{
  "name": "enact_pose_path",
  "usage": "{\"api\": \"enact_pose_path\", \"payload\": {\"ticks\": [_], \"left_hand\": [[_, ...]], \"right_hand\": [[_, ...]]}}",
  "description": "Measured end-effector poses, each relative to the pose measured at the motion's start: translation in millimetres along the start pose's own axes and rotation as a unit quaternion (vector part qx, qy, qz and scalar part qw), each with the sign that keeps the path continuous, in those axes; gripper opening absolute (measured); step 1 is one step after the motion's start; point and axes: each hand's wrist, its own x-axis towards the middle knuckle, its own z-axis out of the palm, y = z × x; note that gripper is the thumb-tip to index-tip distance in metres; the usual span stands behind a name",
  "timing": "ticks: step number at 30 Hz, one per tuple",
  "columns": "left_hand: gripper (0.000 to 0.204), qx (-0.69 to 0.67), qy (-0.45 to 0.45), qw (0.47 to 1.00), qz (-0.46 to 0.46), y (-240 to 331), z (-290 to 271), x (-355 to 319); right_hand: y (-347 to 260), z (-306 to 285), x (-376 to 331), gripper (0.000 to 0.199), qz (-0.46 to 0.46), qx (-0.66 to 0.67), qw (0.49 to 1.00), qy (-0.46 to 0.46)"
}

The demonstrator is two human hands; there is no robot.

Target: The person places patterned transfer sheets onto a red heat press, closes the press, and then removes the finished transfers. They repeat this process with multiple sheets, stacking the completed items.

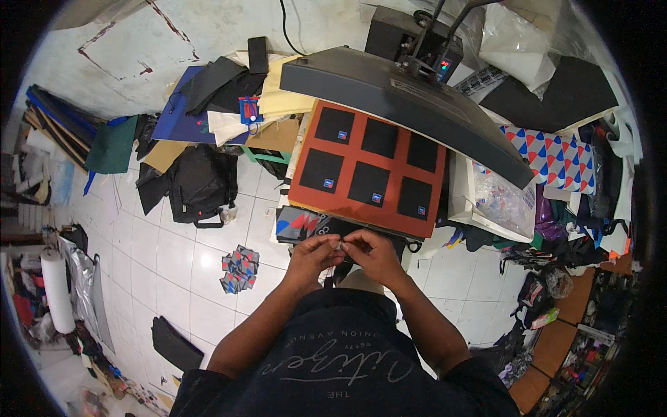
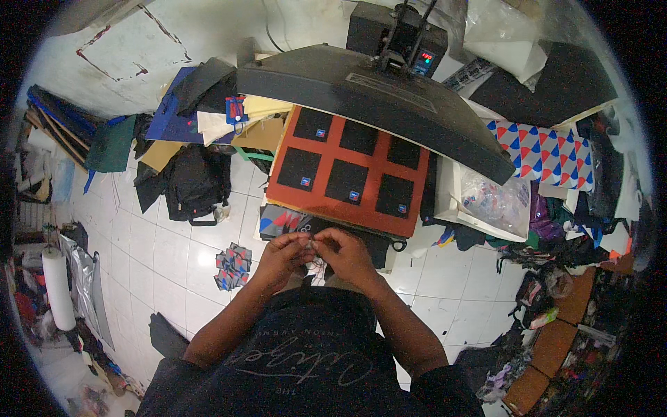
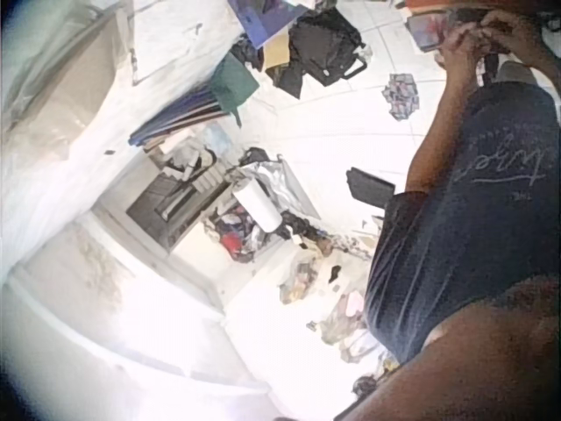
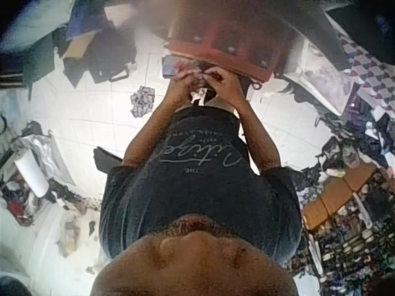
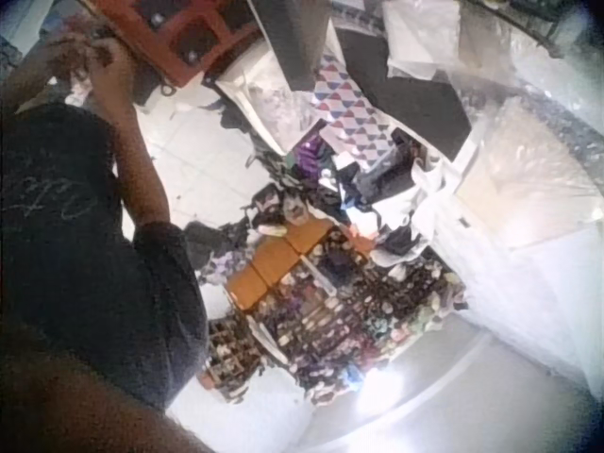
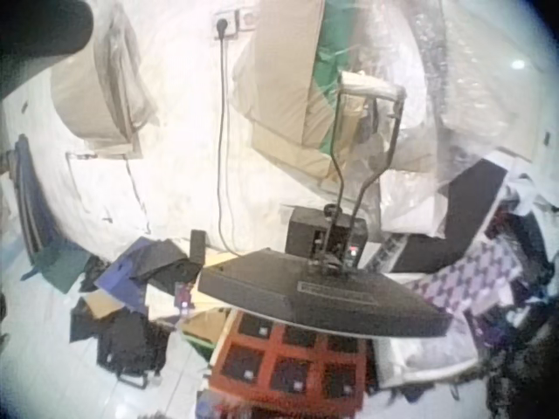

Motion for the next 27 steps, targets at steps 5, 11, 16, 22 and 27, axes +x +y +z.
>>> {"api": "enact_pose_path", "payload": {"ticks": [5,11,16,22,27], "left_hand": [[0.026,-0.038,0.023,0.999,-0.007,-5,20,-7],[0.025,-0.001,0.012,1.0,0.025,-11,27,0],[0.024,0.02,0.013,0.999,0.035,-11,31,2],[0.018,-0.033,0.035,0.999,-0.003,0,40,-4],[0.015,0.011,0.025,0.999,0.029,-5,35,0]], "right_hand": [[5,-12,-7,0.023,0.001,0.041,0.999,0.006],[-2,-29,-10,0.023,-0.025,0.021,0.999,0.007],[-3,-32,-4,0.018,-0.079,-0.031,0.996,-0.007],[0,-33,2,0.012,-0.305,-0.194,0.927,0.096],[-1,-36,5,0.013,-0.357,-0.225,0.903,0.082]]}}
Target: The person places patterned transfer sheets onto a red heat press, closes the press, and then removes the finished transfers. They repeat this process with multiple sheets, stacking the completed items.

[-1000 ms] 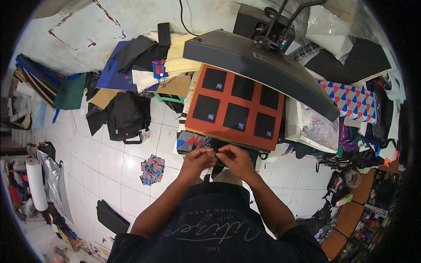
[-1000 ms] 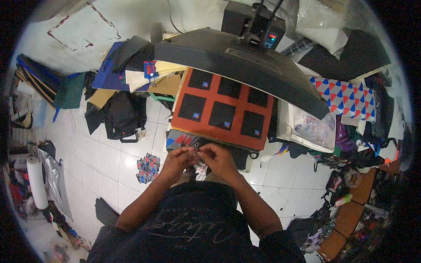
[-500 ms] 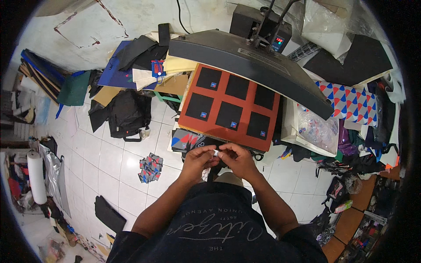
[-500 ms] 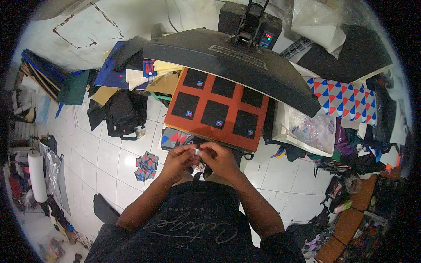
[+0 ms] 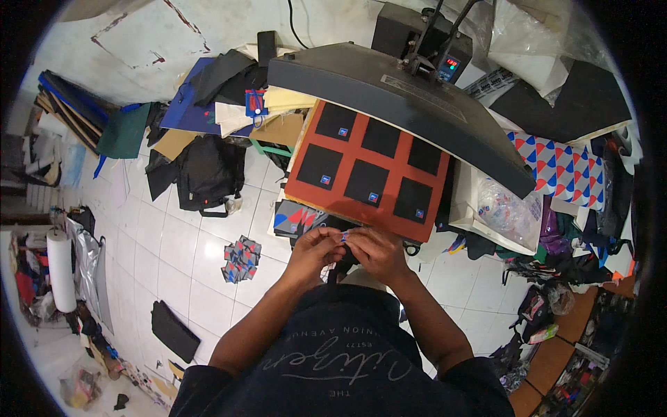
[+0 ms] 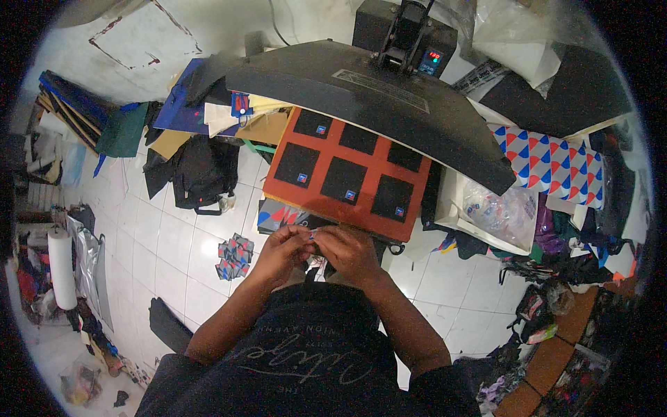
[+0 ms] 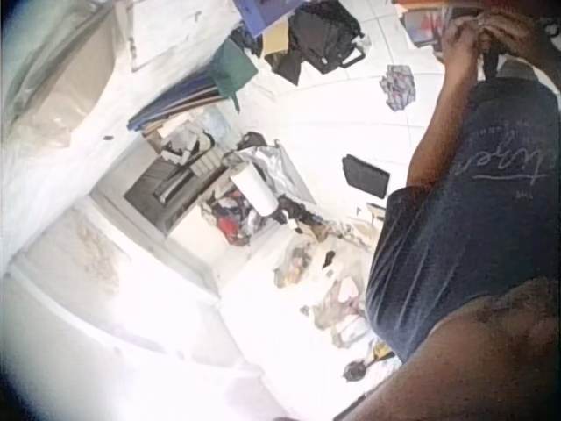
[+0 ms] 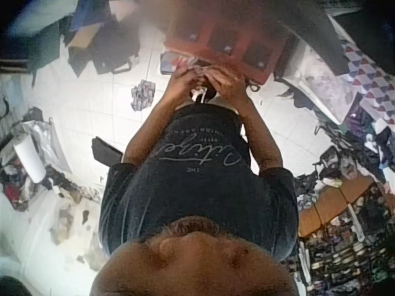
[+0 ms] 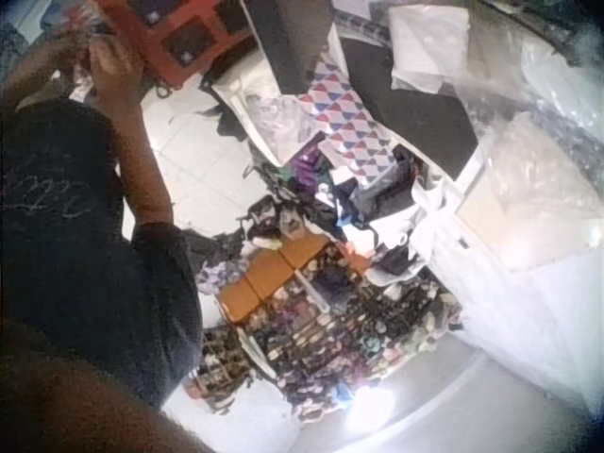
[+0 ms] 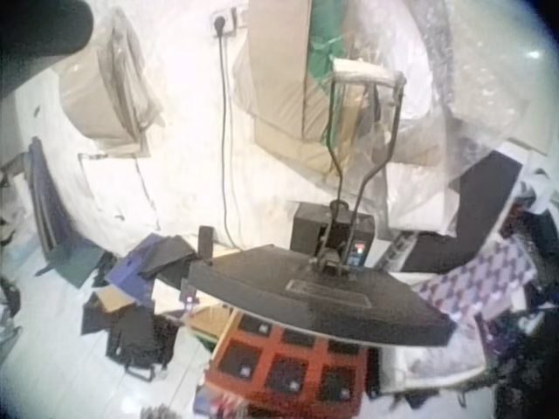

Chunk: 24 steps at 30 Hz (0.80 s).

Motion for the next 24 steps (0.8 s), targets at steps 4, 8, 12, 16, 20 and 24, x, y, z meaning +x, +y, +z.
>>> {"api": "enact_pose_path", "payload": {"ticks": [4,8,12,16,20,24], "left_hand": [[0.015,0.007,0.018,1.0,0.018,-6,-3,3],[0.013,0.006,0.028,0.999,0.024,-7,1,1],[0.013,0.003,0.019,0.999,0.027,-7,4,1],[0.012,-0.01,0.003,1.0,0.025,-11,4,2],[0.011,-0.067,-0.003,0.998,0.005,-14,2,1],[0.01,-0.115,-0.016,0.993,-0.013,-17,-1,4]], "right_hand": [[2,6,-5,0.014,0.109,0.101,0.989,0.013],[0,5,-14,0.016,0.317,0.251,0.915,0.002],[7,8,-15,0.018,0.352,0.305,0.88,-0.093],[4,14,-13,0.018,0.359,0.327,0.872,-0.056],[-1,14,-11,0.017,0.364,0.324,0.873,-0.037],[-1,19,-15,0.016,0.372,0.343,0.862,-0.024]]}}
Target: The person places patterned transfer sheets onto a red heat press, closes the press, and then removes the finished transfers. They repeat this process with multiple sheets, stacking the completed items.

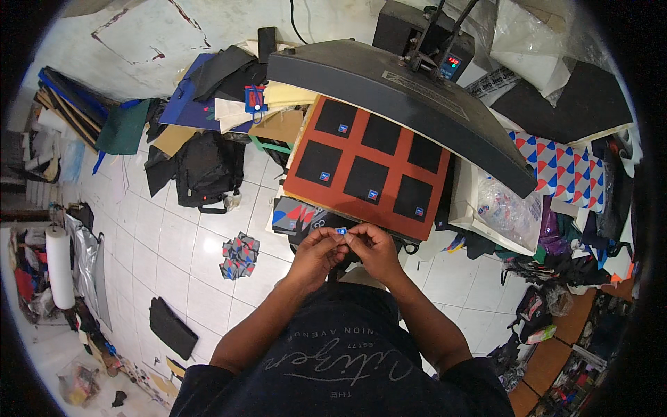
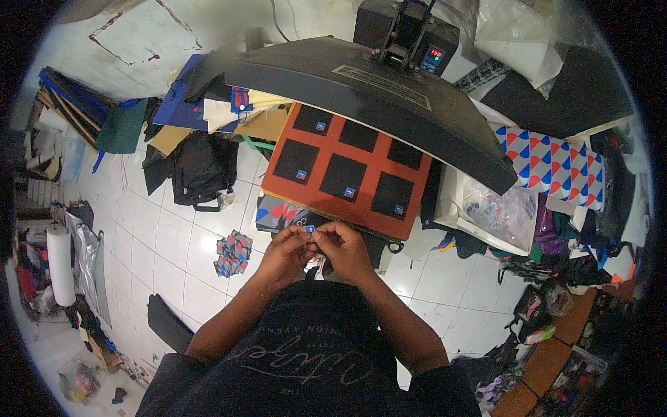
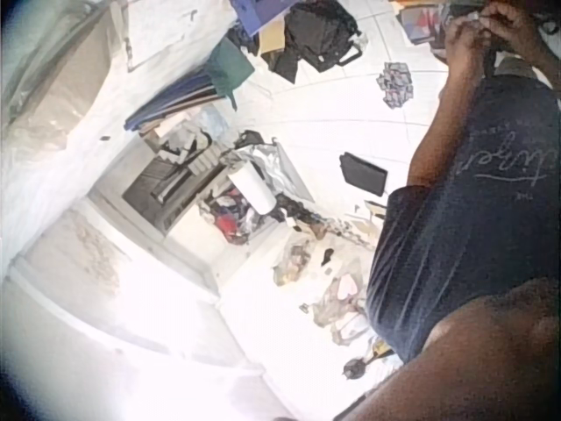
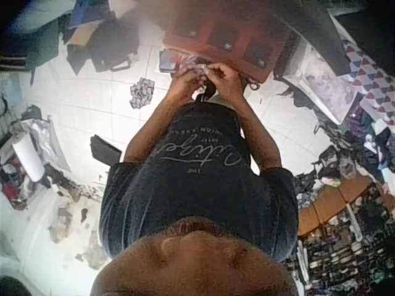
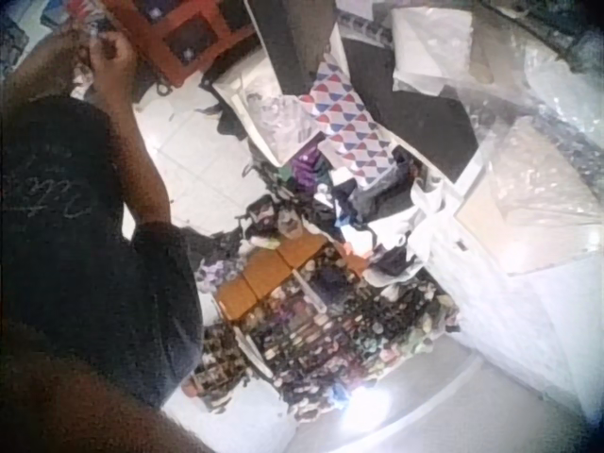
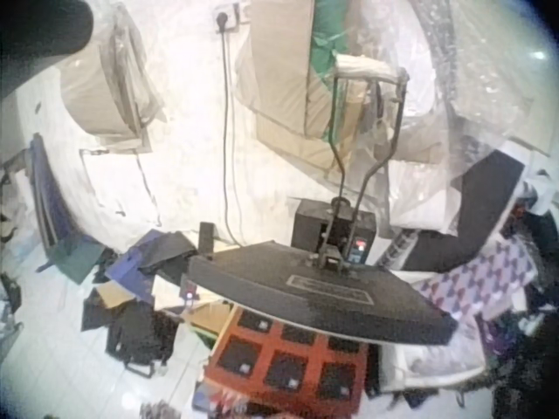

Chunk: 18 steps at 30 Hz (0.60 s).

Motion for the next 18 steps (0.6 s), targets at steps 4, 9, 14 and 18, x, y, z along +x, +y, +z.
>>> {"api": "enact_pose_path", "payload": {"ticks": [4,9,14,18], "left_hand": [[0.01,0.015,0.002,1.0,-0.008,1,3,0],[0.019,0.024,0.029,0.999,-0.007,-2,-1,-1],[0.024,0.008,0.067,0.998,0.003,-6,-17,-9],[0.02,0.013,0.05,0.998,0.023,-13,-45,-11]], "right_hand": [[-3,-1,3,0.016,0.005,-0.006,1.0,-0.008],[-6,-17,24,0.017,-0.047,-0.09,0.994,-0.042],[-29,-86,117,0.014,-0.063,-0.251,0.966,0.026],[-10,-146,184,0.016,-0.08,-0.337,0.938,0.011]]}}
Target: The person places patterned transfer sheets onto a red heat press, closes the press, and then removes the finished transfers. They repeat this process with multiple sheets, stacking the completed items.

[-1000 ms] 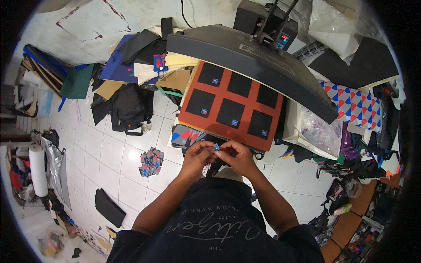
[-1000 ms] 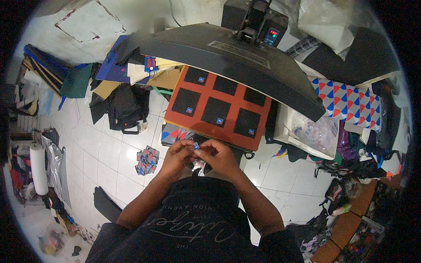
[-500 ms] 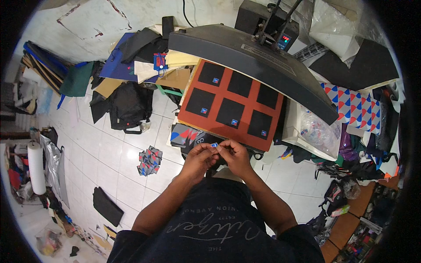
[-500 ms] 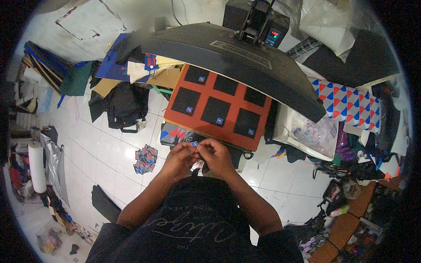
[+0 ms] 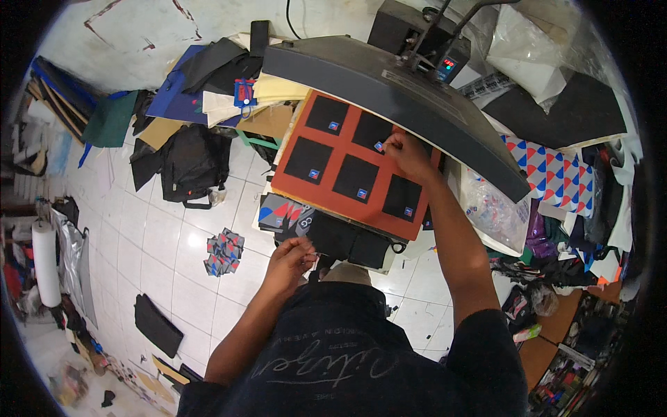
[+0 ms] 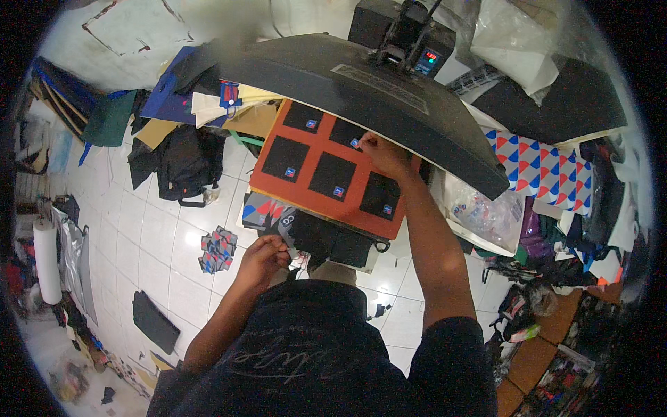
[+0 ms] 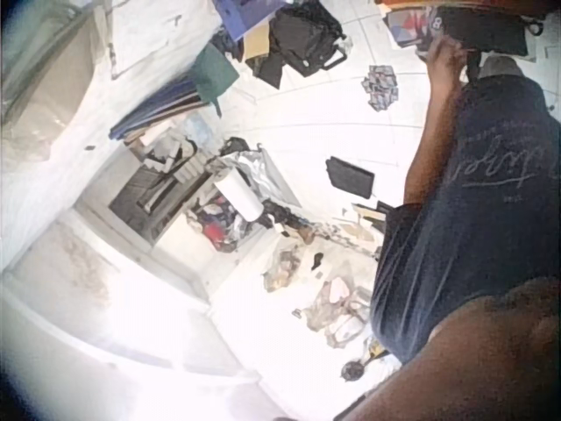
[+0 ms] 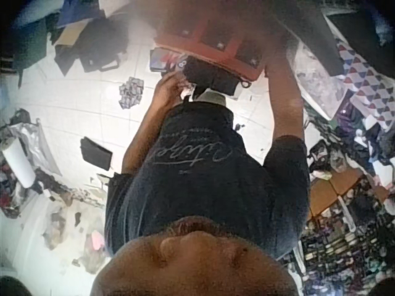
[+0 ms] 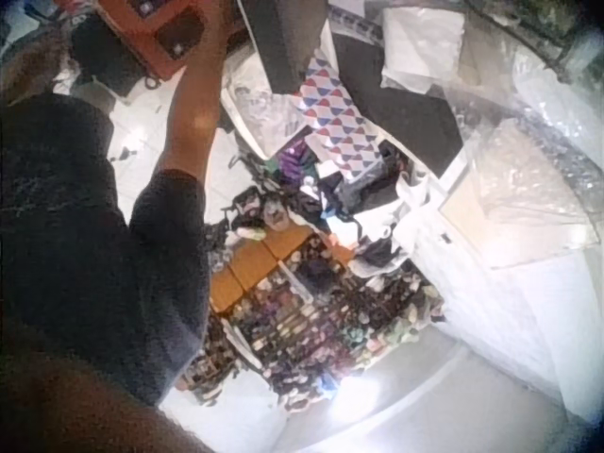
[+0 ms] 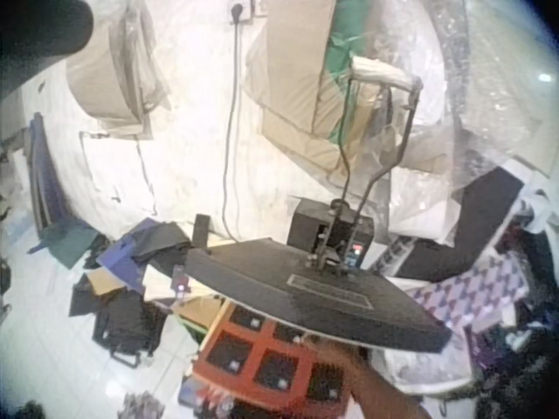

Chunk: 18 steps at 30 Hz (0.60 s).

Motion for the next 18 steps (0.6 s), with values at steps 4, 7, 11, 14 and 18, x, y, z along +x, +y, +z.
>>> {"api": "enact_pose_path", "payload": {"ticks": [4,7,11,14,18], "left_hand": [[0.015,0.02,0.057,0.998,-0.003,4,-8,-8],[0.021,0.031,0.061,0.998,0.001,3,-18,-9],[0.017,0.055,0.069,0.996,-0.004,6,-14,-10],[0.011,0.063,0.072,0.995,-0.01,10,-8,-10],[0.012,0.068,0.062,0.996,-0.013,10,-11,-6]], "right_hand": [[39,6,35,0.019,0.027,-0.111,0.993,-0.016],[51,16,42,0.02,0.003,-0.181,0.983,0.016],[59,19,40,0.018,-0.018,-0.249,0.966,0.064],[52,19,36,0.018,-0.022,-0.236,0.97,0.052],[35,18,31,0.018,-0.008,-0.226,0.974,0.023]]}}
